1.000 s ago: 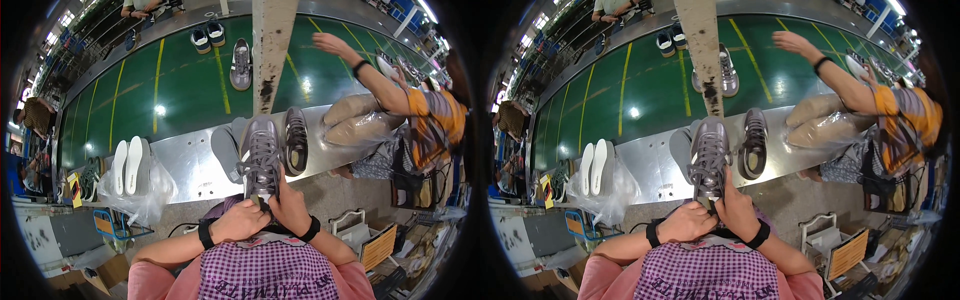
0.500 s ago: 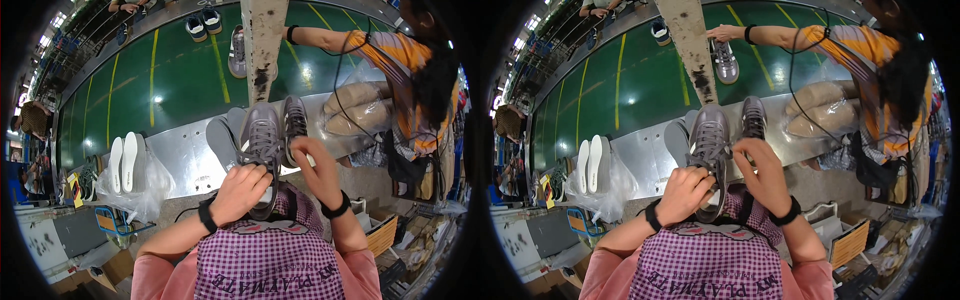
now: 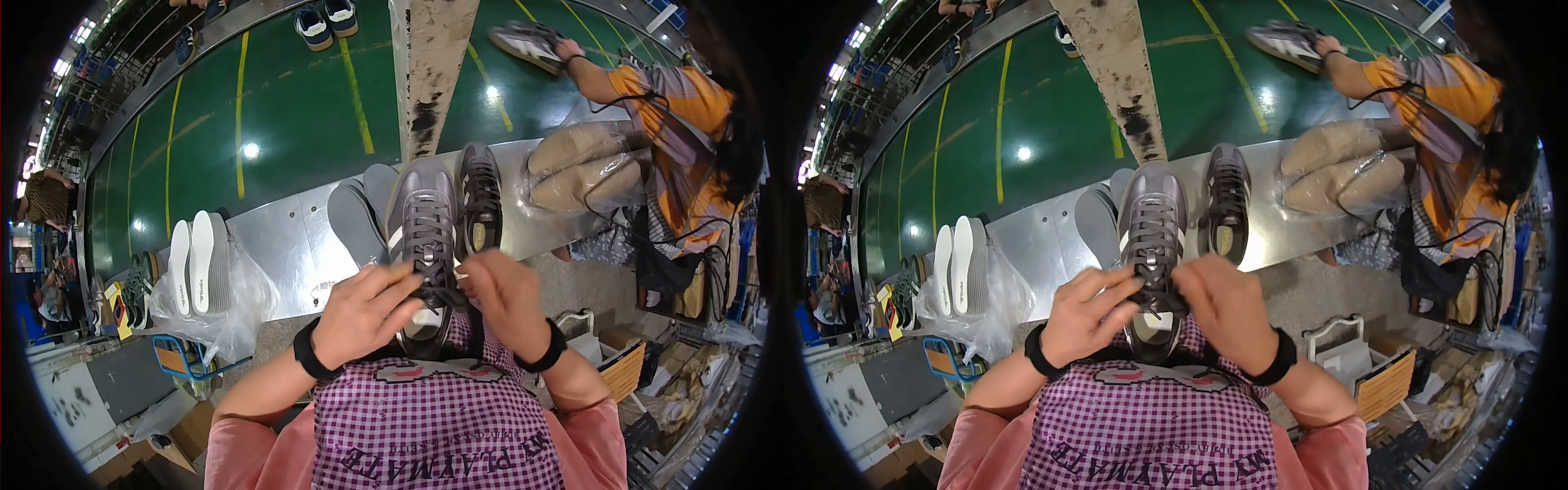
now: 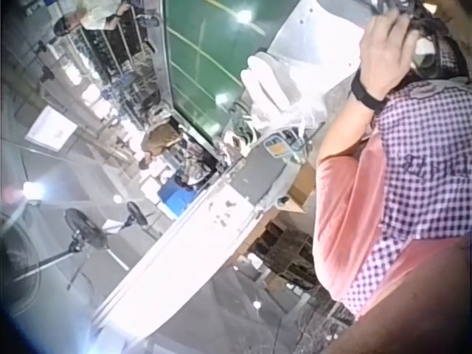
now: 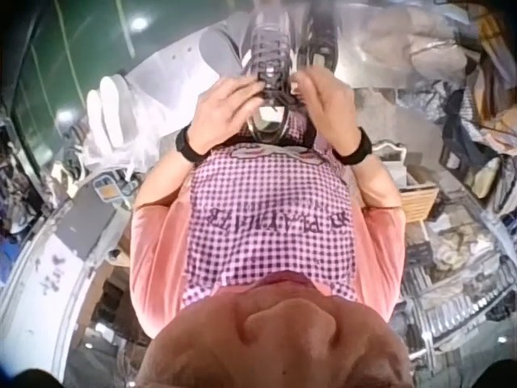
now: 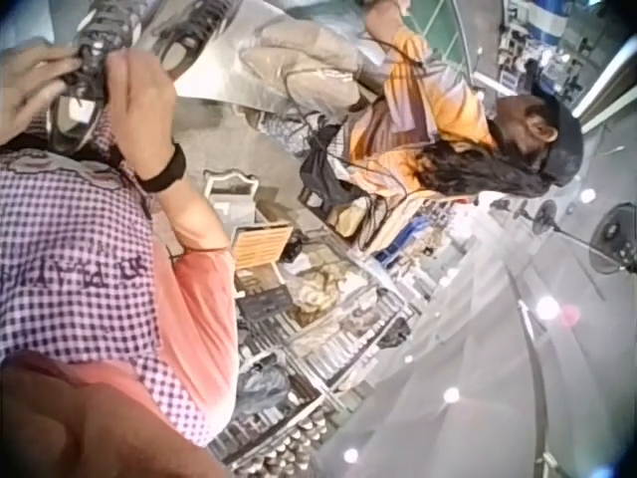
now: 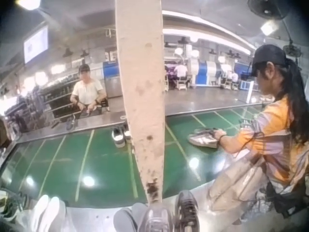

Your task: Lacing various pairs of sneakers on a factory conveyor belt.

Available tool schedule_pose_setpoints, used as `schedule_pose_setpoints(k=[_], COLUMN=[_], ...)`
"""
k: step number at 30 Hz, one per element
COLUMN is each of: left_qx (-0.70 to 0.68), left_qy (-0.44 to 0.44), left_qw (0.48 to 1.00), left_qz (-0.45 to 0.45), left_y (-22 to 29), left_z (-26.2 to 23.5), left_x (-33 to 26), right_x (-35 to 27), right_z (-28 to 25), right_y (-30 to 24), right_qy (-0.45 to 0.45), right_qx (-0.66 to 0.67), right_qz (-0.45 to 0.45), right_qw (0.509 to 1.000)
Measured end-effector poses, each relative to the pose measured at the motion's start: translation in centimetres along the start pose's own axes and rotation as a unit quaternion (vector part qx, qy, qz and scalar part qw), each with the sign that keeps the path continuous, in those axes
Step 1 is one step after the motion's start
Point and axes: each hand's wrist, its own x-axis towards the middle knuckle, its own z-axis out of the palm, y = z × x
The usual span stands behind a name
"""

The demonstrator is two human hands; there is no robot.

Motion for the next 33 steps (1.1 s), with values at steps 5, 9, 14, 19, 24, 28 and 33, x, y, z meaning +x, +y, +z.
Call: schedule_pose_setpoints(k=[5, 9, 14, 19, 24, 28, 33], left_qx=[-0.17, -0.129, -0.009, -0.04, -0.021, 0.051, 0.139], left_qy=[0.075, 0.084, 0.027, 0.034, 0.111, 0.014, 0.118], left_qw=[0.954, 0.98, 0.997, 0.995, 0.985, 0.998, 0.968], left_qz=[-0.234, -0.13, -0.074, -0.087, -0.13, 0.018, 0.174], left_y=[-0.7, -2.0, -2.2, -2.0, -2.0, -1.7, -1.4], left_z=[0.1, 0.5, -0.1, -0.2, -1.5, -0.5, 1.8], left_x=[1.4, 2.0, 3.4, 4.1, 1.0, 0.0, -0.3], right_x=[2.9, 3.1, 4.2, 4.0, 3.4, 4.3, 5.6], right_z=[-0.3, -0.2, 0.5, 0.3, -0.6, -0.9, -1.4], right_y=[-0.7, -0.3, 0.0, 0.0, 0.4, 0.5, -0.4], right_qy=[-0.004, -0.014, -0.033, 0.009, -0.03, -0.03, -0.135], right_qx=[-0.069, -0.096, -0.129, -0.176, -0.063, -0.032, -0.001], right_qz=[-0.054, -0.1, -0.141, -0.145, -0.053, -0.084, -0.018], right_qw=[0.996, 0.99, 0.981, 0.974, 0.996, 0.996, 0.991])
